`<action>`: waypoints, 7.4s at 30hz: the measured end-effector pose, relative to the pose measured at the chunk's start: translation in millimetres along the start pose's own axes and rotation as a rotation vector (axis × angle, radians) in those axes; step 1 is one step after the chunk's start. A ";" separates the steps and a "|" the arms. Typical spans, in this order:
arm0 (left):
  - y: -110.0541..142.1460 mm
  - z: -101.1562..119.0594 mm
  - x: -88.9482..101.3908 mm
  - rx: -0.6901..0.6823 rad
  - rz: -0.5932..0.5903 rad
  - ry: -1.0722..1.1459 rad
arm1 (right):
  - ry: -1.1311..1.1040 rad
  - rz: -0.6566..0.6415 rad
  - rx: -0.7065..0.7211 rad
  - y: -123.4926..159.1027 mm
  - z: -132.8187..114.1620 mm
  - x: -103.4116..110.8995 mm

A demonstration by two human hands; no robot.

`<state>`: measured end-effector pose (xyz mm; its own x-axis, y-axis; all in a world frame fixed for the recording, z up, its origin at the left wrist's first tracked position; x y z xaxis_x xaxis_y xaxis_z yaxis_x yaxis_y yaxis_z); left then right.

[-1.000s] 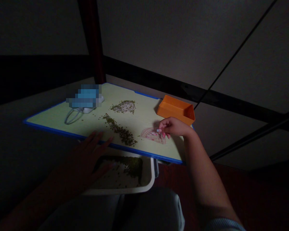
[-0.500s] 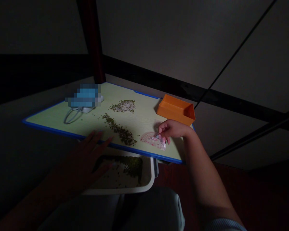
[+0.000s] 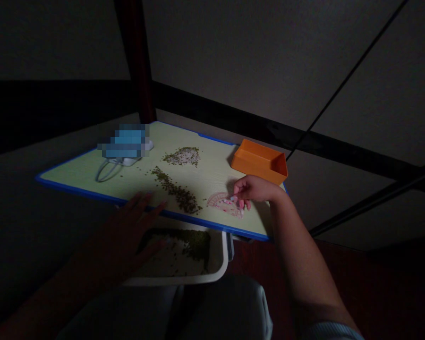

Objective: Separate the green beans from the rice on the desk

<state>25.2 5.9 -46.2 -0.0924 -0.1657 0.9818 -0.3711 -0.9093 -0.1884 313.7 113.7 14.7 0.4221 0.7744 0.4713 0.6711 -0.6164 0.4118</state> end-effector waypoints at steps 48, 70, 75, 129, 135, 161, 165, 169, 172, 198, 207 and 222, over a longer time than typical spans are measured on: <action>-0.8 1.6 2.1 0.001 0.021 0.025 | 0.070 0.134 0.004 -0.4 -1.1 5.9; -1.7 1.5 0.8 -0.022 0.008 -0.021 | 0.083 0.112 0.154 -9.2 -10.0 -2.4; -1.2 1.7 1.2 -0.029 0.020 -0.020 | 0.051 0.115 0.171 0.7 -12.5 3.8; 0.2 -1.9 0.1 -0.020 0.026 0.057 | 0.070 0.002 0.147 3.6 -11.5 -0.9; -1.0 -2.2 -0.5 -0.008 0.010 0.061 | 0.076 -0.011 0.097 -0.9 -7.8 -4.3; -0.7 -0.1 2.4 -0.017 0.032 0.061 | 0.043 -0.017 0.151 0.4 -13.2 -6.3; 0.3 -0.2 2.1 -0.015 0.022 0.041 | 0.039 -0.048 0.116 -2.3 -11.2 -9.9; 0.4 -0.1 0.7 -0.031 0.007 0.043 | 0.041 -0.026 0.091 -2.5 -8.1 -6.9; 0.0 -0.6 0.2 -0.027 0.009 0.045 | 0.045 -0.005 0.063 -0.4 -4.8 -2.3; -1.9 1.8 4.7 -0.009 0.008 0.056 | 0.052 0.007 0.108 -7.8 -14.4 -12.8; -2.7 1.0 3.9 -0.014 0.007 0.075 | 0.034 0.006 0.127 -1.3 -11.6 -5.1; -1.1 0.8 2.3 -0.011 -0.006 0.064 | 0.075 -0.037 0.084 0.8 -7.2 -5.1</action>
<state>26.2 6.2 -43.7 -0.1493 -0.1354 0.9795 -0.3820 -0.9058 -0.1834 307.6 108.2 18.3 0.3515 0.7813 0.5158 0.7355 -0.5713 0.3642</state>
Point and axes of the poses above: each hand's wrist, its own y-axis away from the middle knuckle, its own x-axis out of the back of the hand, z = x × y, the point moved 5 cm from there along -y, towards the middle knuckle, and after that the axes turned 6 degrees about -z, right-handed, at the moved point
